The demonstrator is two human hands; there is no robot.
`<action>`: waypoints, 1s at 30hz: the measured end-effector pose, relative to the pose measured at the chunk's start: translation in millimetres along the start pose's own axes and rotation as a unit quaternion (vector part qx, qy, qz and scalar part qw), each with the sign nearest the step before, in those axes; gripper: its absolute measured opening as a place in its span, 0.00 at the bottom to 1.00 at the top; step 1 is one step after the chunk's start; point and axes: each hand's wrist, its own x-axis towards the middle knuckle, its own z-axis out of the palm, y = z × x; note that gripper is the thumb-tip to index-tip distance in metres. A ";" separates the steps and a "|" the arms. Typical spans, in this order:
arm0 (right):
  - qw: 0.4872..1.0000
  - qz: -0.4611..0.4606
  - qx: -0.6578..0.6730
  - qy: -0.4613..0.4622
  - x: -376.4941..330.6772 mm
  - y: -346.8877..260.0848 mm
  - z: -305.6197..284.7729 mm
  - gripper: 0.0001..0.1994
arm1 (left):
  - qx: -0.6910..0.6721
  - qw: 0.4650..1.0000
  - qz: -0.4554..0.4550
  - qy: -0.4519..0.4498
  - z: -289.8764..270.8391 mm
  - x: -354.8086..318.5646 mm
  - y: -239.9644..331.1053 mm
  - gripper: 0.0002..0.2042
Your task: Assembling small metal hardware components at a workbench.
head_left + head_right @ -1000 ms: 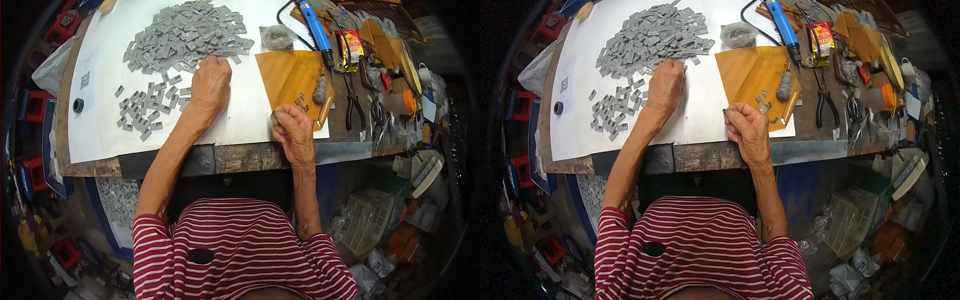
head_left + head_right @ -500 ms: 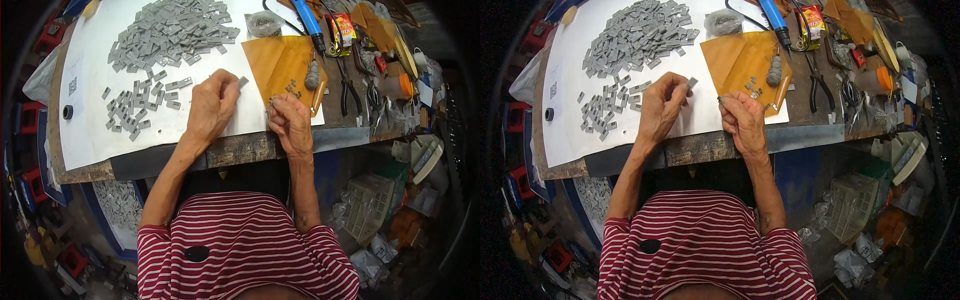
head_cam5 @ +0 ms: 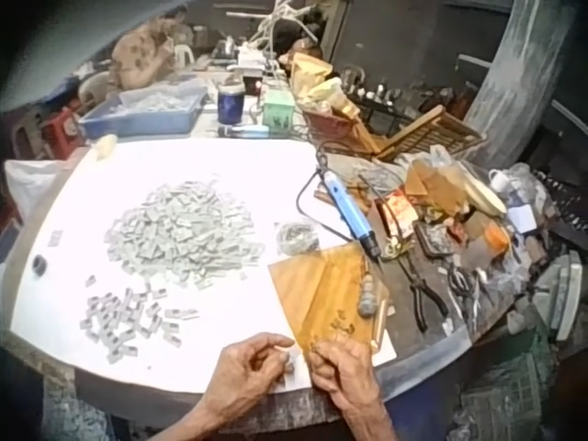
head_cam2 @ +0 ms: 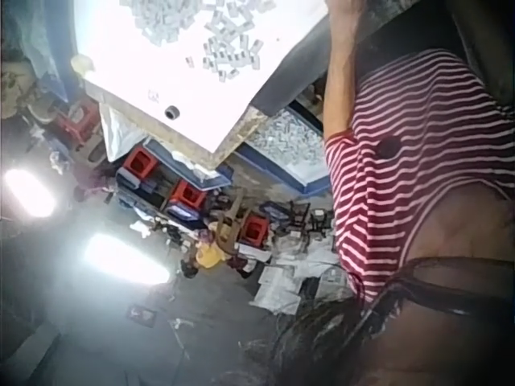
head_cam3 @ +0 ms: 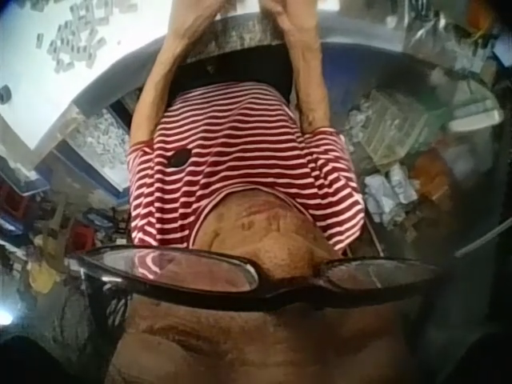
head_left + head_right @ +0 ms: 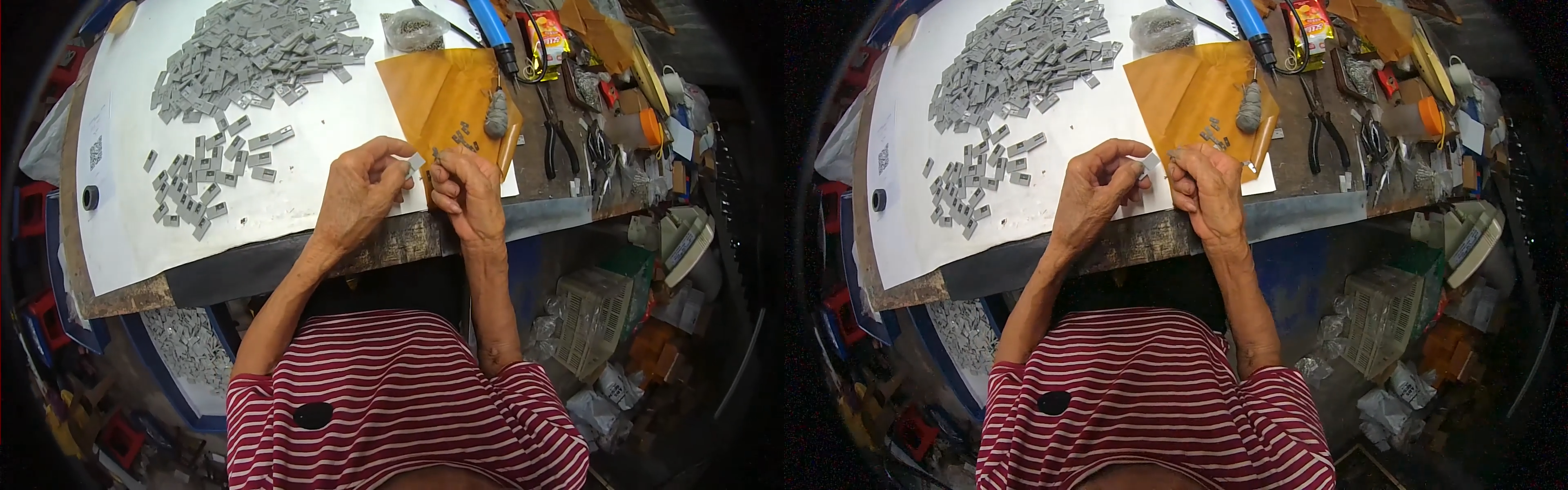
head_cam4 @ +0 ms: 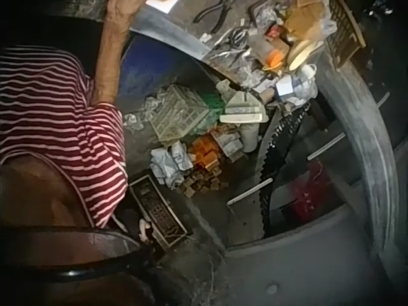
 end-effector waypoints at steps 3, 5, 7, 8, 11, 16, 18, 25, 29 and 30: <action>1.000 -0.015 -0.023 0.010 -1.1 1.6 3.1 0.06 | -0.010 1.000 0.004 0.002 -0.7 2.4 -5.8 0.10; 0.997 -0.023 -0.074 -0.004 -3.4 1.1 6.0 0.05 | -0.012 1.000 0.004 0.005 -2.2 3.8 -10.0 0.10; 0.995 -0.027 -0.100 -0.001 -4.7 2.1 9.9 0.05 | -0.014 1.000 0.005 0.008 -3.9 4.6 -12.0 0.10; 0.991 -0.036 -0.127 0.003 -5.1 2.3 11.1 0.05 | -0.027 1.000 0.001 0.002 -4.0 5.4 -12.3 0.11; 0.988 -0.039 -0.148 0.000 -5.0 3.3 12.6 0.07 | -0.046 0.998 -0.011 -0.030 -10.5 5.4 -10.7 0.11; 0.987 -0.048 -0.150 -0.013 -7.3 1.3 11.2 0.07 | -0.108 0.990 -0.037 -0.080 -13.2 5.6 -6.6 0.12; 0.985 -0.053 -0.164 -0.014 -8.3 0.2 13.0 0.07 | -0.129 0.986 -0.028 -0.097 -14.1 5.7 -7.3 0.13; 0.980 -0.051 -0.187 -0.033 -13.3 -2.9 13.8 0.06 | -0.130 0.983 -0.034 -0.122 -14.2 4.5 -5.7 0.10; 0.978 -0.063 -0.194 -0.030 -14.7 -0.9 11.5 0.06 | -0.131 0.987 -0.016 -0.092 -10.1 3.4 -8.8 0.06; 0.978 -0.064 -0.194 -0.031 -15.3 -0.4 11.5 0.06 | -0.133 0.987 -0.013 -0.086 -9.9 3.2 -9.0 0.06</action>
